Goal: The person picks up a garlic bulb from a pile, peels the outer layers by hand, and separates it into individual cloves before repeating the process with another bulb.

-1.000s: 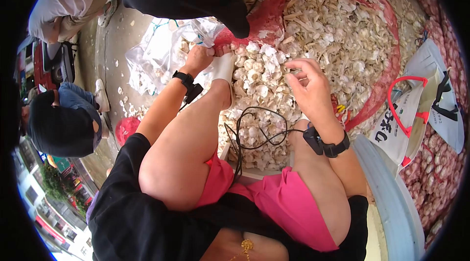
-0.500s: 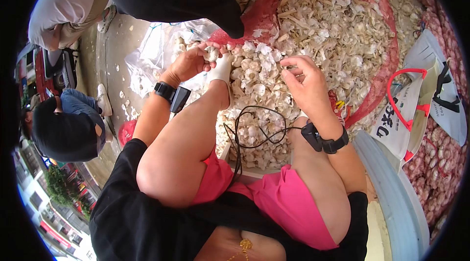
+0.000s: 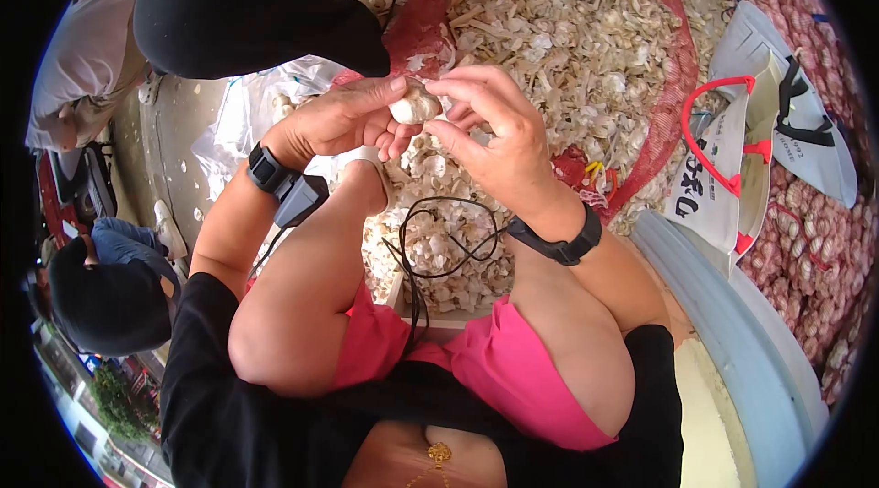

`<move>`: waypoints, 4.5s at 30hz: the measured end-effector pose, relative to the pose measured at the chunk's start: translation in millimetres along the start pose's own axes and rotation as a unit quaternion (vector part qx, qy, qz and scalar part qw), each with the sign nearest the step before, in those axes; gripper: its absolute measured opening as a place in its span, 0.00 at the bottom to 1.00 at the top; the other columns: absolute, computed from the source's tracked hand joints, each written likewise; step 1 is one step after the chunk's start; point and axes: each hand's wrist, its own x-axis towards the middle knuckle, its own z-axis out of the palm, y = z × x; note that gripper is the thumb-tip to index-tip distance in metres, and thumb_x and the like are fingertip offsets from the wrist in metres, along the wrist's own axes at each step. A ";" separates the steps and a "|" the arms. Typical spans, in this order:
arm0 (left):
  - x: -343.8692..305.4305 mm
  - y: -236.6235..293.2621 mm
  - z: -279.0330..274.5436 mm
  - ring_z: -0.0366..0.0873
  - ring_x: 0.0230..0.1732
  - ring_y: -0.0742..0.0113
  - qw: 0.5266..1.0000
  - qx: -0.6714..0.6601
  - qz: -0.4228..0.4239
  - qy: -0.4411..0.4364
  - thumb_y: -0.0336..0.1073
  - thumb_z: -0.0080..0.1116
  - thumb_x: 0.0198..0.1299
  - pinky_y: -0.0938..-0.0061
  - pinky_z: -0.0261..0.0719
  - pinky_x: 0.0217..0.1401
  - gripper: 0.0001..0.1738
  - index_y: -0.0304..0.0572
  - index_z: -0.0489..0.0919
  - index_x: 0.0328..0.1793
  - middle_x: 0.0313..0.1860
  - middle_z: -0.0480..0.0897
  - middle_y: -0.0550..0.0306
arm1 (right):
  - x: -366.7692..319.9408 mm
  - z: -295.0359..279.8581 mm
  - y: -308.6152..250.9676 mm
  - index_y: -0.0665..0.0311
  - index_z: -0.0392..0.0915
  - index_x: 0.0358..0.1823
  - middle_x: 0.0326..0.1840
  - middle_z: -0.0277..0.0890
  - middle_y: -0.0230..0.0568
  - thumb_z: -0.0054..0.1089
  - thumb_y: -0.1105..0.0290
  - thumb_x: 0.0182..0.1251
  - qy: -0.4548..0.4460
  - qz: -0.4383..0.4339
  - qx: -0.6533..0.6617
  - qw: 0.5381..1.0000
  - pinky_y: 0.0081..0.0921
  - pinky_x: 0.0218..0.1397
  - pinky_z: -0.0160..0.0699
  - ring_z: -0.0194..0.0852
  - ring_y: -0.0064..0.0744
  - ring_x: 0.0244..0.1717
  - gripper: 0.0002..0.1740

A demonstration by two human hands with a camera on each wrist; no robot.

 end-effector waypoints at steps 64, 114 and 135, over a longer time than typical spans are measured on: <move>25.3 -33.0 31.0 0.55 0.10 0.82 0.990 -0.102 -0.033 0.095 0.71 0.26 0.72 0.87 0.45 0.08 0.40 0.43 0.74 0.34 0.12 0.61 0.70 | -2.9 -0.2 9.4 0.68 0.83 0.43 0.42 0.79 0.38 0.69 0.77 0.56 -0.074 0.012 -0.038 0.996 0.21 0.41 0.81 0.82 0.27 0.37 0.12; 19.8 -32.1 30.1 0.66 0.17 0.79 0.993 -0.095 -0.021 0.068 0.66 0.32 0.74 0.88 0.58 0.13 0.38 0.35 0.76 0.47 0.22 0.71 0.65 | -11.1 0.3 28.5 0.70 0.77 0.40 0.42 0.79 0.37 0.58 0.80 0.65 0.037 0.162 0.020 0.986 0.24 0.38 0.84 0.83 0.27 0.36 0.04; 20.6 -34.8 32.0 0.74 0.17 0.77 0.974 0.145 0.046 0.169 0.65 0.33 0.74 0.84 0.61 0.13 0.36 0.40 0.76 0.34 0.21 0.75 0.62 | -4.7 1.0 7.8 0.64 0.86 0.38 0.36 0.82 0.36 0.67 0.78 0.60 -0.023 0.047 -0.094 0.994 0.22 0.36 0.82 0.83 0.27 0.34 0.06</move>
